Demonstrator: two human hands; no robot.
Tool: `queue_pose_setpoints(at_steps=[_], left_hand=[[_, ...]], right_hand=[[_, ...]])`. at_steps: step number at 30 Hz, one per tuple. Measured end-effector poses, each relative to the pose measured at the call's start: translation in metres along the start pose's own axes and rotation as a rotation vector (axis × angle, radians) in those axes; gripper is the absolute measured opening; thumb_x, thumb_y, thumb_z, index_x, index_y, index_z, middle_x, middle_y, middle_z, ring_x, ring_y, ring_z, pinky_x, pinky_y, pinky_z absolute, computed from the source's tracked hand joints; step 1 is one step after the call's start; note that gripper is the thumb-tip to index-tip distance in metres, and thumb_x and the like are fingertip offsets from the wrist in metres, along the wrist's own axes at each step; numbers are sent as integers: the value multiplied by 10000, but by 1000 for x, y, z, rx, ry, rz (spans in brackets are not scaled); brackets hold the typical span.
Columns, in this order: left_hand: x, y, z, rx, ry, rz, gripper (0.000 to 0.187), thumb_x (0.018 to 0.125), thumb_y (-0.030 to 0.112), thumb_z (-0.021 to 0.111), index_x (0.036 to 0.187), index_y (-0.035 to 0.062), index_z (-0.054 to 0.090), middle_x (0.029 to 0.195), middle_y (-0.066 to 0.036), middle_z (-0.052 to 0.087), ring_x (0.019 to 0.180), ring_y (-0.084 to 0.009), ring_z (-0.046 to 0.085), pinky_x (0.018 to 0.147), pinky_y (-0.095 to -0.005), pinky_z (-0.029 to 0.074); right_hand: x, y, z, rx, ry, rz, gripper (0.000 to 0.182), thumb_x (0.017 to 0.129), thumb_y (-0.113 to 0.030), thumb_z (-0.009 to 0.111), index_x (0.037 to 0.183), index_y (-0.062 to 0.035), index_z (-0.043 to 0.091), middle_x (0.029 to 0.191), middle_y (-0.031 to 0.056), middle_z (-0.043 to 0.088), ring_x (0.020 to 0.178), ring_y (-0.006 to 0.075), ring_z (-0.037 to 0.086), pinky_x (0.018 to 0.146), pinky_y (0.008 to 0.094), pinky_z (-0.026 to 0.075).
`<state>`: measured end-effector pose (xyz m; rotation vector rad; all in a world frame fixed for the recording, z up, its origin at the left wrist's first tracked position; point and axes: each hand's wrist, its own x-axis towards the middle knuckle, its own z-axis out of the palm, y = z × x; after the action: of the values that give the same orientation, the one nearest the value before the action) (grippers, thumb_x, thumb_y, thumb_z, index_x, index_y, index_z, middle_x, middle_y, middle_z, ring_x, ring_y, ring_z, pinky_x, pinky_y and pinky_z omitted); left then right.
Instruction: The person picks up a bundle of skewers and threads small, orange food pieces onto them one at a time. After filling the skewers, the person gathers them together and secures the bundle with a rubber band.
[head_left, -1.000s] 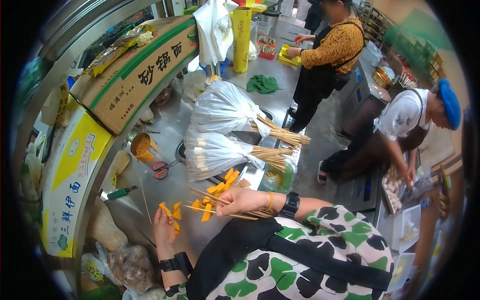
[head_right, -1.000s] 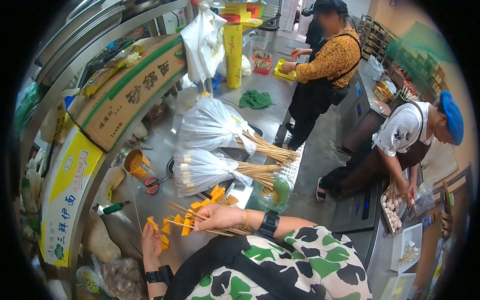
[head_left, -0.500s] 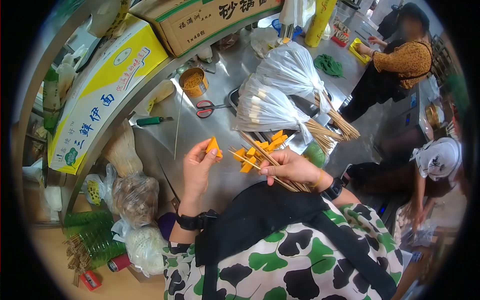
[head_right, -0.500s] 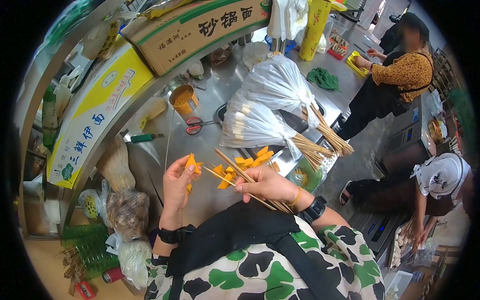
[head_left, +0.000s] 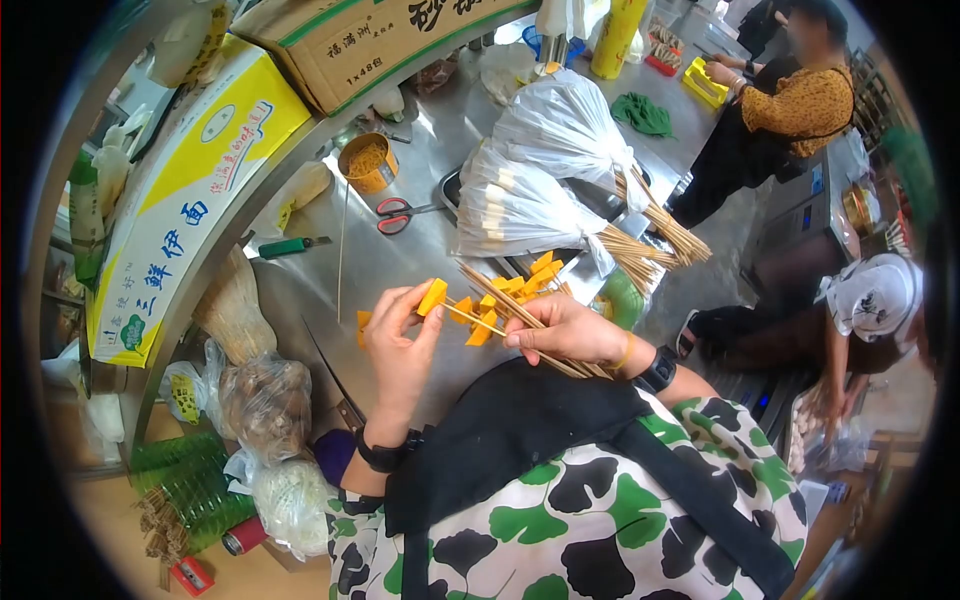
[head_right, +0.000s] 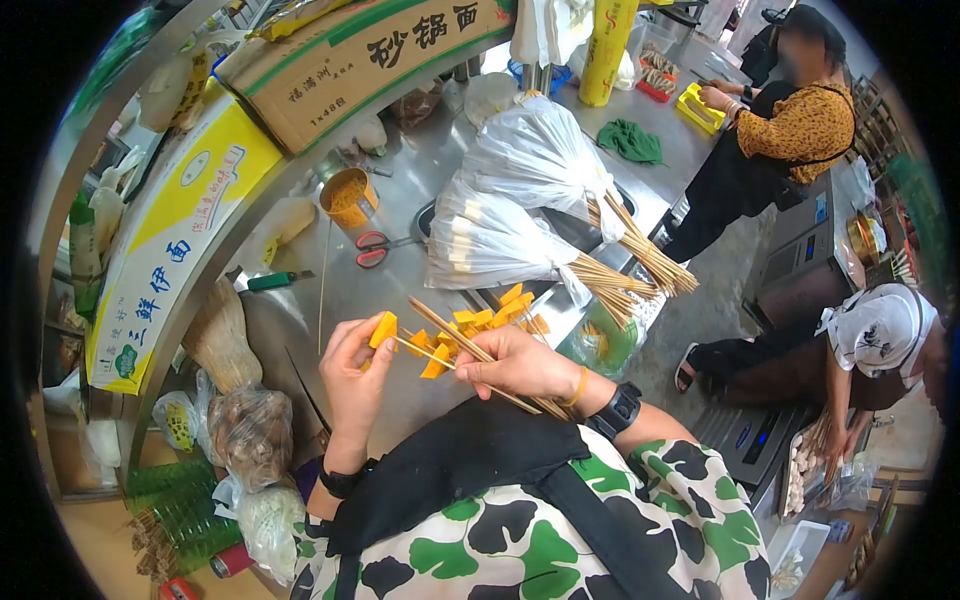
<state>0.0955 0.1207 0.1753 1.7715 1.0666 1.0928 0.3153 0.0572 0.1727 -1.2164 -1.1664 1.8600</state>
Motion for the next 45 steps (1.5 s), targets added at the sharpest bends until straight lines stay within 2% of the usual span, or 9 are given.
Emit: queue_pose_setpoints(at_steps=[4, 10, 20, 24, 26, 32, 38, 41, 45], left_hand=[[-1, 8, -1, 321, 59, 229, 288, 745, -46, 664, 1029, -3, 648, 935, -111, 595, 815, -193, 617, 719, -277, 506], [-6, 9, 6, 382, 72, 244, 298, 722, -38, 677, 1016, 8, 651, 917, -113, 597, 794, -225, 612, 703, -288, 495], [-8, -15, 22, 179, -118, 109, 270, 739, 24, 692, 1007, 17, 657, 889, -95, 586, 749, -218, 615, 654, -296, 498], [12, -77, 6, -325, -64, -291, 328, 783, 7, 662, 1103, -23, 595, 911, -84, 566, 830, -151, 600, 715, -263, 514], [23, -130, -10, -66, 49, -362, 341, 790, 31, 664, 1118, -6, 577, 961, -91, 571, 842, -174, 600, 737, -273, 514], [23, -190, -11, 664, -210, -158, 268, 750, 56, 687, 1008, 33, 620, 1006, -134, 590, 840, -278, 609, 720, -331, 505], [27, -201, -6, 614, -126, -181, 158, 754, 10, 638, 911, 17, 650, 831, -116, 621, 791, -271, 629, 704, -327, 505], [21, -205, -18, 106, -15, -488, 181, 770, -10, 599, 937, 25, 656, 743, -80, 615, 788, -229, 643, 710, -298, 509], [11, -195, -28, 326, -39, -360, 237, 778, -13, 586, 1003, 35, 644, 883, -70, 605, 797, -201, 645, 712, -283, 513]], right_hand=[[3, 3, 2, 5, 4, -25, 106, 907, -161, 588, 867, -64, 600, 610, -44, 554, 559, 20, 482, 524, 179, 369], [4, -1, 8, 67, 35, -13, 93, 902, -123, 586, 859, -41, 588, 643, -39, 538, 564, 34, 493, 527, 185, 385], [17, 12, 1, 52, 80, 10, 106, 906, -134, 588, 871, -33, 587, 684, -34, 550, 584, 32, 506, 527, 176, 388], [22, 15, -2, 102, 196, -78, 125, 907, -161, 600, 904, -39, 574, 742, -23, 570, 582, 25, 498, 524, 175, 387], [15, 4, -1, 148, 223, -107, 137, 909, -173, 601, 919, -42, 565, 769, -16, 576, 579, 19, 488, 527, 174, 386], [7, -7, -8, 274, 44, -128, 145, 913, -187, 599, 894, -45, 575, 744, -38, 535, 575, 6, 439, 528, 159, 352], [4, -10, -8, 212, 24, -29, 113, 905, -175, 609, 867, -69, 601, 696, -93, 500, 587, -15, 409, 518, 154, 317], [6, -5, -5, 225, 45, -29, 108, 894, -173, 625, 868, -71, 601, 687, -97, 494, 574, -17, 402, 494, 156, 305], [10, 2, -7, 211, 31, 8, 107, 889, -171, 632, 863, -72, 600, 684, -91, 494, 556, -13, 400, 475, 157, 301]])
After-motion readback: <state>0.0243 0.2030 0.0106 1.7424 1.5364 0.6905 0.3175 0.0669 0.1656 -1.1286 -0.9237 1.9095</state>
